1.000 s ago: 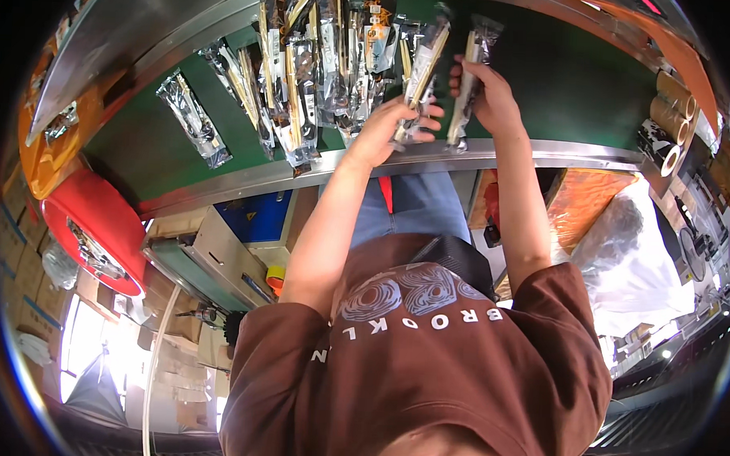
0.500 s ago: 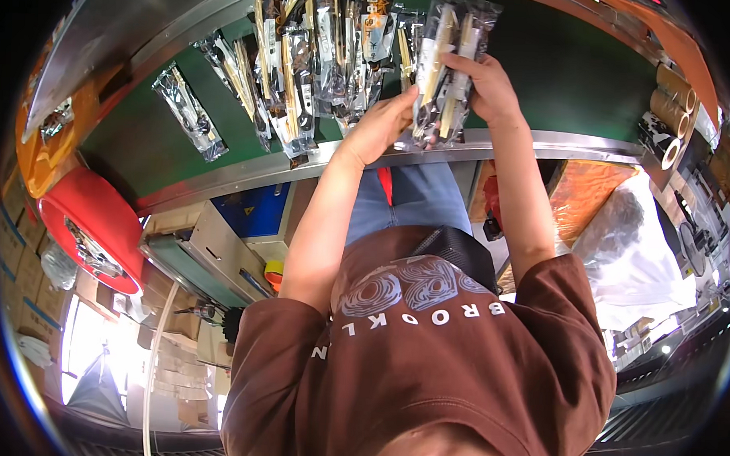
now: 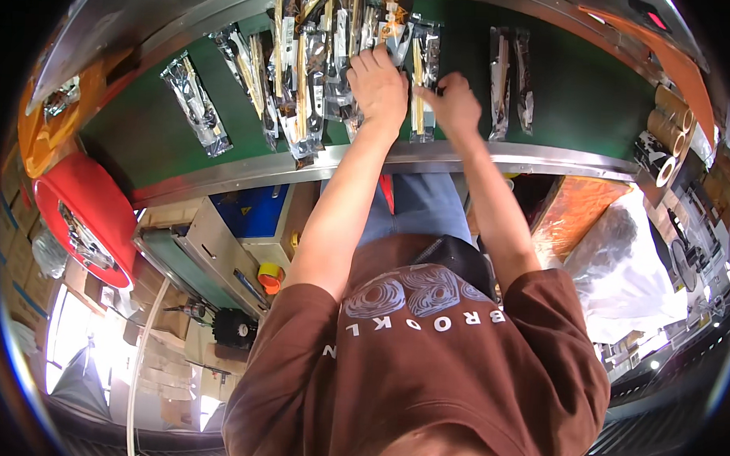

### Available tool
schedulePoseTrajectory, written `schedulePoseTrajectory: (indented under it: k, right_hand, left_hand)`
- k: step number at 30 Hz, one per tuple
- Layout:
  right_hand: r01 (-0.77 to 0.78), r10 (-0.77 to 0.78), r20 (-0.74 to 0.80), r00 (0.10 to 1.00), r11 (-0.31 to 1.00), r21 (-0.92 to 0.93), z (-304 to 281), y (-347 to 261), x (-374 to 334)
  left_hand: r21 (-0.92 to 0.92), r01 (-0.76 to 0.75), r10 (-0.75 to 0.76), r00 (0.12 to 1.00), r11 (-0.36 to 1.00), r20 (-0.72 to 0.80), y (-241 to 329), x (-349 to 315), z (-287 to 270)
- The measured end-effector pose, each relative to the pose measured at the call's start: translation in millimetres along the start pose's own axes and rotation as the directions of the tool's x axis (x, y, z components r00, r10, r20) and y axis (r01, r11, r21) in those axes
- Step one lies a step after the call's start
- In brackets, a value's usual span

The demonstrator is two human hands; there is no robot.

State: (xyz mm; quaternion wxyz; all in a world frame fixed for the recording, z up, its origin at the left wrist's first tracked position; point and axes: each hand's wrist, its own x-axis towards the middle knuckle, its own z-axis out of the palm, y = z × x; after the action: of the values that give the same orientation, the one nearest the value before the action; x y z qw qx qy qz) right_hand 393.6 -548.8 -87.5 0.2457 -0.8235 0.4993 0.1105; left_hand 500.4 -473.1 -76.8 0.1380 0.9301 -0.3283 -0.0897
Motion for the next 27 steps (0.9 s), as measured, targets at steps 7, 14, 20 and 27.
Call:
schedulePoseTrajectory:
  k: [7, 14, 20, 27]
  right_hand:
    - [-0.326, 0.222, 0.306, 0.926, 0.06, 0.943, 1.9, 15.0, 10.7]
    - [-0.532, 0.27, 0.506, 0.819, 0.03, 0.846, -27.3, -26.3, 14.3]
    - [-0.27, 0.265, 0.096, 0.96, 0.769, 0.58, 17.7, -32.6, -3.3]
    - [-0.335, 0.272, 0.216, 0.938, 0.547, 0.767, -1.5, -1.8, 1.1]
  left_hand:
    - [-0.769, 0.611, -0.044, 0.788, 0.186, 0.615, -36.4, -20.3, -30.4]
    - [-0.64, 0.658, 0.017, 0.703, -0.396, 0.711, -42.8, -52.6, -43.3]
    - [-0.632, 0.686, -0.119, 0.638, -0.359, 0.76, -62.1, -64.4, -47.7]
    - [-0.6, 0.764, -0.152, 0.581, -0.237, 0.8, -66.0, -66.0, -50.1]
